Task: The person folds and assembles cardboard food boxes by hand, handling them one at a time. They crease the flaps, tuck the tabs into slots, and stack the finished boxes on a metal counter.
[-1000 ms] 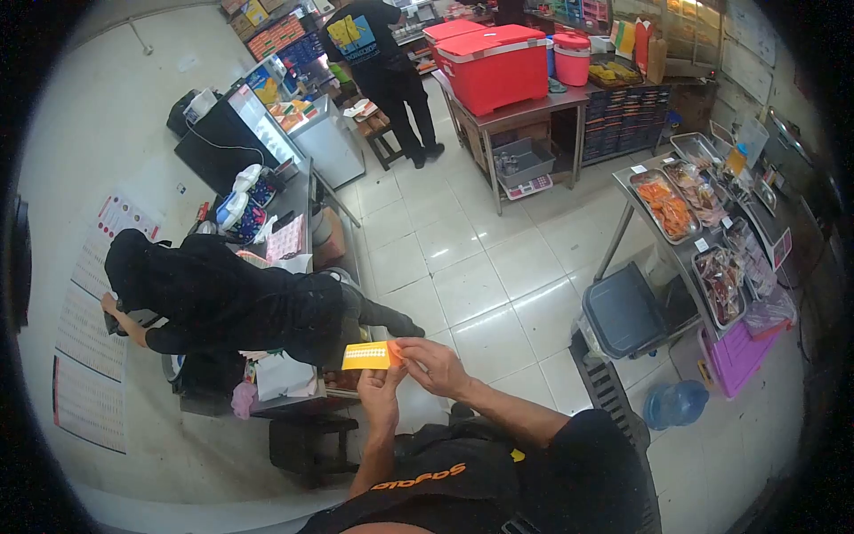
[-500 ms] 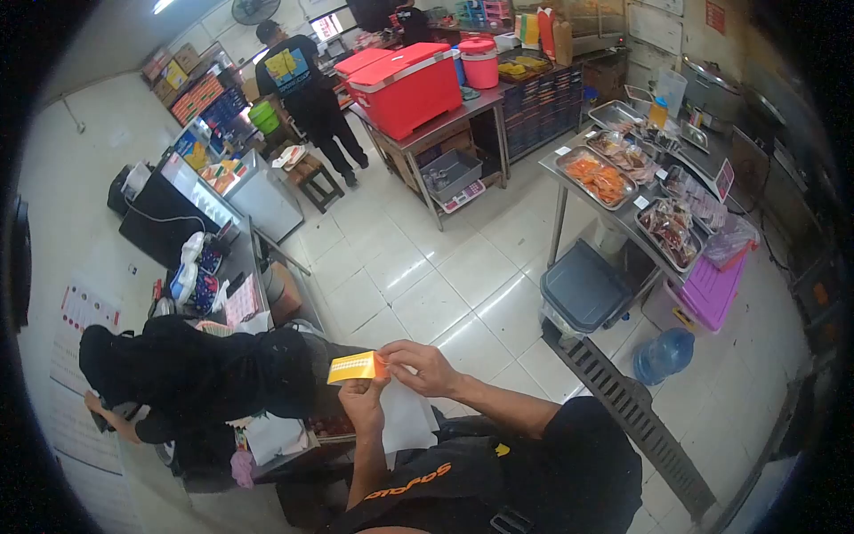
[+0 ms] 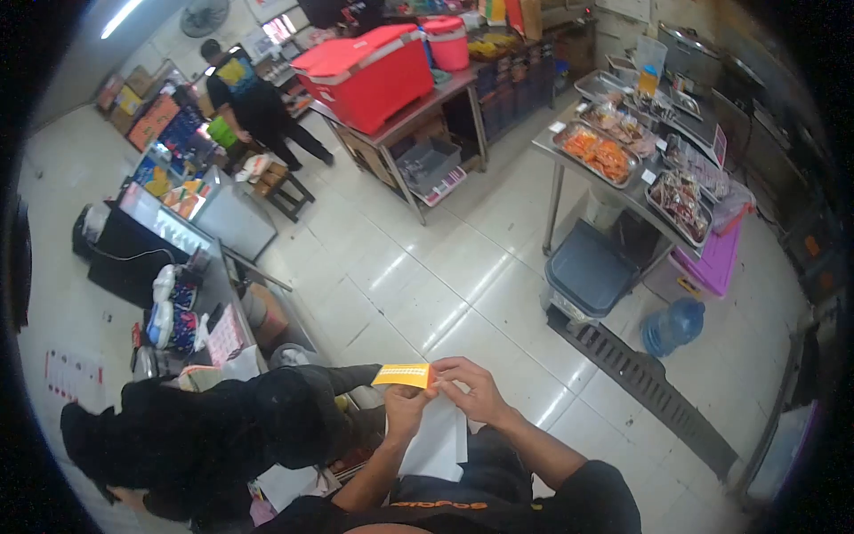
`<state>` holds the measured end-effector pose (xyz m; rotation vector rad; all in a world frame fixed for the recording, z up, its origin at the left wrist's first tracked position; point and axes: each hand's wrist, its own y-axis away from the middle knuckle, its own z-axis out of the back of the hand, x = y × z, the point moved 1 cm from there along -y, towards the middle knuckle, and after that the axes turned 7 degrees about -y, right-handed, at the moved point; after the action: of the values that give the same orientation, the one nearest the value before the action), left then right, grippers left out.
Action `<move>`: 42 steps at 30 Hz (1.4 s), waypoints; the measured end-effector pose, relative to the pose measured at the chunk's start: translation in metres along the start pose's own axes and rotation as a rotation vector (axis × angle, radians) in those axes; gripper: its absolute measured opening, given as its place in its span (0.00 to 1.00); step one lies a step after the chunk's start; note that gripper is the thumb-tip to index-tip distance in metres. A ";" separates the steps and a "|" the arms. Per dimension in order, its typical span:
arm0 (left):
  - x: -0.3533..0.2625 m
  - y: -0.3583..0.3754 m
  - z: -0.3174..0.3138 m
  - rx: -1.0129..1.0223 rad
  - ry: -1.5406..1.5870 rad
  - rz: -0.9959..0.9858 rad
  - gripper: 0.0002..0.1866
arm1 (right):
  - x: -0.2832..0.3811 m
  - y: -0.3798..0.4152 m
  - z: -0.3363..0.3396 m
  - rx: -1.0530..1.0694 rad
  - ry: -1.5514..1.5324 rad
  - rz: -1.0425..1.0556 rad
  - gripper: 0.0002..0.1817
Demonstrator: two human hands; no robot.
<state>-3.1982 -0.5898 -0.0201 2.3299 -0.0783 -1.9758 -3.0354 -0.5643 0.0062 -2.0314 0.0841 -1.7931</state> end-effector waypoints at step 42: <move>0.312 0.029 0.037 0.291 0.028 -0.016 0.13 | -0.109 0.201 -0.022 -0.400 -0.071 0.618 0.13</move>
<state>-3.1829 -0.6495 -0.3293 2.5342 -0.3710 -2.0606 -3.0282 -0.7171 -0.1649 -2.0057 1.0011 -1.3775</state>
